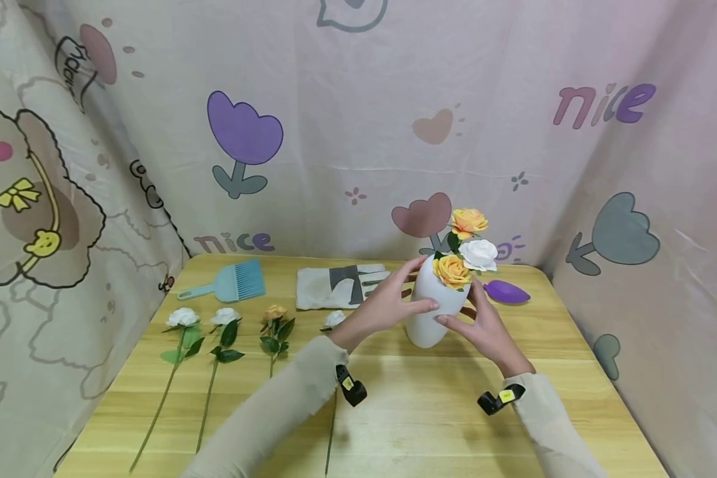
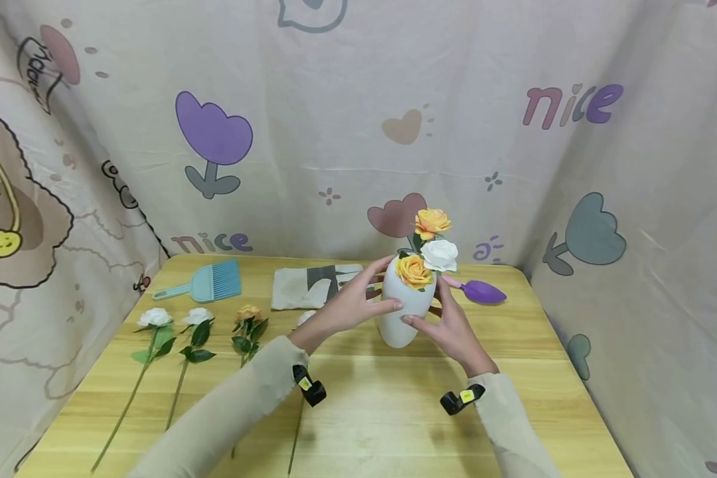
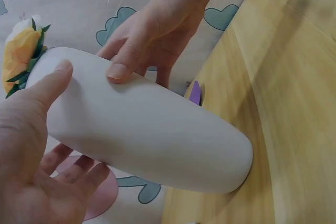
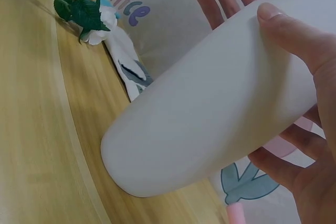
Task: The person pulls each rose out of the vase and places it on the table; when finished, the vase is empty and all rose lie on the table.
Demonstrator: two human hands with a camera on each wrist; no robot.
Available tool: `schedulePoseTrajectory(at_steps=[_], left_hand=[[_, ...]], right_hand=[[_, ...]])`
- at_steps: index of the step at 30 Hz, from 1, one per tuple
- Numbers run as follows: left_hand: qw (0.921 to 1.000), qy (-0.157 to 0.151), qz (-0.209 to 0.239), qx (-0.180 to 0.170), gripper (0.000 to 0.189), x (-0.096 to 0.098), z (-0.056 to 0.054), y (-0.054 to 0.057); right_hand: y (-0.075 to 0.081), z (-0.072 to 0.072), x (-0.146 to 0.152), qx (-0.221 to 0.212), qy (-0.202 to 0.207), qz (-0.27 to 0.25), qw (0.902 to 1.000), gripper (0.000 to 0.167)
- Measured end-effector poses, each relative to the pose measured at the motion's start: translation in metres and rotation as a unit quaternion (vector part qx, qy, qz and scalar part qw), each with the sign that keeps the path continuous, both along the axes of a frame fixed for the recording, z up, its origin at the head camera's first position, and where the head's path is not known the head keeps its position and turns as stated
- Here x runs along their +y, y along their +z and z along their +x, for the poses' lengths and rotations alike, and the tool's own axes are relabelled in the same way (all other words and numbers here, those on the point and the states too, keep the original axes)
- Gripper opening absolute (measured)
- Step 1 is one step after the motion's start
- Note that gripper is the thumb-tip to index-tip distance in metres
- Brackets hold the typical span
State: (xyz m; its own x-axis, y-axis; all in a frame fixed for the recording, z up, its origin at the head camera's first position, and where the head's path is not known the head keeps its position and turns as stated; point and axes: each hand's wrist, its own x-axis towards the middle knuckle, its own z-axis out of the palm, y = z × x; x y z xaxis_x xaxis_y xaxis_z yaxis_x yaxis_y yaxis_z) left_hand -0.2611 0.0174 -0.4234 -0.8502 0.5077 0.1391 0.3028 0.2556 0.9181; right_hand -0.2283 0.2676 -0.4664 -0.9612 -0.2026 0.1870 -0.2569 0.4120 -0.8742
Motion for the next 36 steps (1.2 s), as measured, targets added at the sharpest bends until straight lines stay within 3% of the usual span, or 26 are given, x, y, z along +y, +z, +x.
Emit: schedulePoseTrajectory(at_steps=[3,8,24,30,36], left_hand=[[0.9998,0.016,0.006,-0.004,0.092,0.002,-0.001,-0.002],[0.9998,0.017,0.013,-0.003,0.09,-0.002,0.002,-0.003],[0.9988,0.038,-0.002,0.032,0.09,-0.053,0.038,-0.004],[0.9985,0.034,-0.002,0.043,0.092,-0.067,0.046,-0.005],[0.9986,0.03,0.011,0.042,0.093,-0.072,0.048,-0.005]], right_hand=[[0.0,0.0,-0.001,0.0,0.002,0.001,1.0,0.105],[0.001,0.004,-0.005,0.006,0.005,-0.003,1.0,0.105],[-0.001,0.028,-0.055,0.025,0.027,-0.007,0.9993,0.098],[-0.003,0.035,-0.066,0.022,0.037,-0.008,0.999,0.098],[0.001,0.034,-0.06,0.059,0.08,-0.043,0.9941,0.077]])
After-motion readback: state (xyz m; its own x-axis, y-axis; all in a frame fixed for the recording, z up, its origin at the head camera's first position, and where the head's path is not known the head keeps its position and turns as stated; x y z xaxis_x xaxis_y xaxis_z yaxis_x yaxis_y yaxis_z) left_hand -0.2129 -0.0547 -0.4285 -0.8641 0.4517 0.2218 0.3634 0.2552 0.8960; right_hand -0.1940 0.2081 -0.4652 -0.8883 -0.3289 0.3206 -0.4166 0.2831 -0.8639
